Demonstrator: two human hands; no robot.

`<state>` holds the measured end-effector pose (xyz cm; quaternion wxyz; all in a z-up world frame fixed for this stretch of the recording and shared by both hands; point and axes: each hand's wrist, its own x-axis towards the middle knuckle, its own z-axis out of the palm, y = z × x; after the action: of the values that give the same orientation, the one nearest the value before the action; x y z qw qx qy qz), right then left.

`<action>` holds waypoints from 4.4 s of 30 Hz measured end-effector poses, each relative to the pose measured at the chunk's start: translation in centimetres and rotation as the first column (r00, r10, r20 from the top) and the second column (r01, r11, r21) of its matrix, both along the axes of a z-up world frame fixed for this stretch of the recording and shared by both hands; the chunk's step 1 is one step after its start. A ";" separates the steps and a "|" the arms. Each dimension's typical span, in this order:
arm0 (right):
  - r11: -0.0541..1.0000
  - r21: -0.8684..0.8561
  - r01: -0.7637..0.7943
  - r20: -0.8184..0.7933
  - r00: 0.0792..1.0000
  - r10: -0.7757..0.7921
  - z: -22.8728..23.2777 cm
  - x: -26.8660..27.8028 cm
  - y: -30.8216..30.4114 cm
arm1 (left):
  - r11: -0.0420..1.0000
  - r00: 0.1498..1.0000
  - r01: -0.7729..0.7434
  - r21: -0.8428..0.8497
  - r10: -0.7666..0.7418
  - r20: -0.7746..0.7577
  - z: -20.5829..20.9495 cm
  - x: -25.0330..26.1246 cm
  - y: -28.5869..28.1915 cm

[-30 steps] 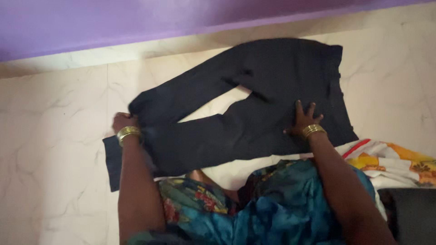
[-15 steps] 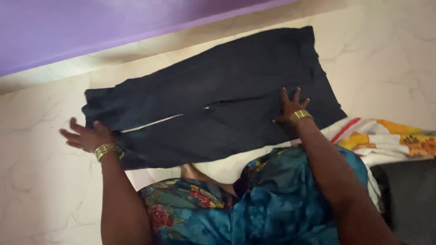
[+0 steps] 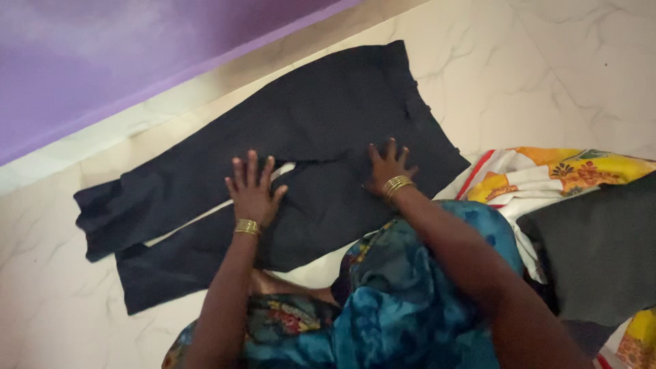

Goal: The person folds a pair of dark grey trousers on a tiled floor. They smooth the fabric, fold the legs together, and then fold the garment into a compact rectangle before placing it aside.

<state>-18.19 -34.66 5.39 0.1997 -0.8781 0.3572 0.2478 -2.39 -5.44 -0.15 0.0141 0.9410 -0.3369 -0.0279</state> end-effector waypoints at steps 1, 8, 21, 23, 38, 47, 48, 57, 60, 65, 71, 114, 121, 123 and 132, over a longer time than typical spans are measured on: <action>0.999 -0.038 -0.006 0.050 0.999 0.008 0.0 0.4 0.2 | 1.000 0.999 0.026 -0.014 -0.026 -0.022 0.0 -0.3 -0.4; 0.914 -0.297 -0.277 0.347 0.860 0.374 -3.9 5.0 1.0 | 0.995 0.995 0.094 0.046 -0.092 -0.038 -1.8 -1.0 0.2; 0.894 -0.279 -0.350 0.241 0.876 0.417 -4.0 7.0 1.9 | 0.983 0.996 0.081 -0.167 -0.084 -0.009 0.6 -3.3 -6.8; 0.881 -0.272 -0.386 0.212 0.869 0.446 -4.1 7.2 2.2 | 0.998 0.995 0.057 -0.017 -0.058 -0.075 0.3 -3.4 -7.9; 0.925 -0.370 0.082 0.359 0.931 0.061 -8.0 9.3 -14.1 | 0.995 0.990 0.101 0.025 -0.098 -0.103 -0.9 -3.0 -7.4; 0.888 -0.438 -0.141 0.351 0.882 0.313 -4.9 14.5 -3.4 | 0.995 0.988 0.080 0.053 -0.072 -0.140 -0.3 -2.9 -7.5; 0.881 -0.375 -0.289 0.372 0.823 0.429 -5.0 15.5 -0.9 | 0.992 0.982 0.071 0.105 -0.052 -0.181 -0.3 -2.5 -7.8; 0.933 -0.317 -0.168 0.376 0.881 0.287 -7.4 18.4 -8.6 | 0.996 0.991 0.093 -0.002 -0.093 -0.101 -1.2 -2.7 -7.6; 0.930 -0.360 -0.070 0.413 0.882 0.226 -7.3 18.1 -12.5 | 0.995 0.989 0.090 0.035 -0.085 -0.122 -0.7 -2.4 -7.7; 0.879 -0.477 0.018 0.353 0.920 0.172 -7.6 17.6 -14.4 | 0.995 0.984 0.090 0.035 -0.084 -0.154 -0.4 -2.6 -7.4; 0.919 -0.387 0.077 0.540 0.827 0.158 -6.2 14.8 -3.2 | 0.995 0.968 0.085 0.047 -0.072 -0.239 -0.1 -2.2 -6.9; 0.921 -0.390 -0.004 0.321 0.937 0.140 -6.9 10.1 1.9 | 0.879 0.887 -0.462 -0.116 0.462 -0.031 -3.2 18.1 23.2; 0.917 -0.399 -0.004 0.321 0.936 0.143 -7.0 10.1 1.9 | 0.404 0.410 -0.910 -0.089 0.910 -0.064 -3.1 17.7 30.6; 0.919 -0.395 -0.014 0.321 0.935 0.152 -7.2 10.0 1.7 | 0.314 0.335 -0.935 -0.164 0.934 -0.122 -3.0 16.9 32.3; 0.906 -0.421 0.040 0.366 0.922 0.130 -9.1 10.3 1.0 | 0.244 0.229 -0.910 -0.334 0.970 0.084 -3.3 0.0 32.9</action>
<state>-7.86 -33.66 -3.66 0.0660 -0.9399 0.3350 -0.0078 -2.39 27.46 -3.42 0.0827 0.9369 0.3033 0.1532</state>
